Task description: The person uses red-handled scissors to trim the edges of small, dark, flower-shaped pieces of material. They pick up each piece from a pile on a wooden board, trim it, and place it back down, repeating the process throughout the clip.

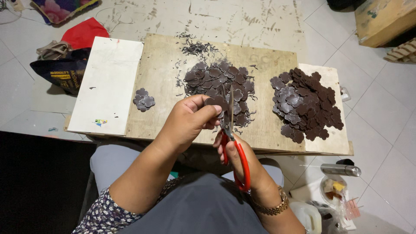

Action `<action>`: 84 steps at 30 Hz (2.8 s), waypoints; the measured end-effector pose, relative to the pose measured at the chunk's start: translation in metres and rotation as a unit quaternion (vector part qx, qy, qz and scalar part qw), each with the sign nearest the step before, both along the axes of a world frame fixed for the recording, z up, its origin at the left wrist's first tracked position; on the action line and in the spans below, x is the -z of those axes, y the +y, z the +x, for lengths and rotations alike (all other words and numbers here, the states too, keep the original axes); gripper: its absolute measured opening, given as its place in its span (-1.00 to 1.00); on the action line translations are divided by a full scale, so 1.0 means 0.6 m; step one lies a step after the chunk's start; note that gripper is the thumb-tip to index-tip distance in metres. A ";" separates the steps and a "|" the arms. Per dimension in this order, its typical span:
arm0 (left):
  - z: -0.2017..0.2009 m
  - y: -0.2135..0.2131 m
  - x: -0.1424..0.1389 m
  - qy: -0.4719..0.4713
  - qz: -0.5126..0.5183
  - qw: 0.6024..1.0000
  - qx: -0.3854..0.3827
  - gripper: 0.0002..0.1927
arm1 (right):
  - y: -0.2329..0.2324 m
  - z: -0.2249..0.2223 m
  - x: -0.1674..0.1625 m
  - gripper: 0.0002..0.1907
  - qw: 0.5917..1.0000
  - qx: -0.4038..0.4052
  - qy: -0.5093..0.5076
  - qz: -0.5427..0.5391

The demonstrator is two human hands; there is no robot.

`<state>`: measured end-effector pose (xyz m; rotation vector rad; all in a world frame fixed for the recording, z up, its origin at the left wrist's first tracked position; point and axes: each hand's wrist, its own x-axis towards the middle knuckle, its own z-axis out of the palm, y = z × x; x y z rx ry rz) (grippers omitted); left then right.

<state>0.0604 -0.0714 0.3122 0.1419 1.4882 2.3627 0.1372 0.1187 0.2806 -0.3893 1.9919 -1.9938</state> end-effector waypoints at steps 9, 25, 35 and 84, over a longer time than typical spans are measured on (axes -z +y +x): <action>0.009 -0.003 -0.013 0.026 -0.030 0.999 -0.009 -0.89 | -0.002 0.004 -0.009 -0.32 1.000 0.016 -0.026 -0.004; 0.004 0.000 -0.012 0.009 -0.022 1.000 -0.014 -0.90 | -0.002 0.004 0.004 -0.43 0.997 0.042 -0.058 -0.008; -0.001 -0.016 -0.014 0.037 -0.029 0.999 -0.003 -0.86 | -0.004 0.003 -0.004 -0.32 0.999 -0.004 -0.033 0.010; 0.014 -0.006 -0.009 0.086 -0.041 0.995 -0.034 -0.94 | -0.005 0.009 -0.008 -0.30 1.000 0.003 -0.010 0.016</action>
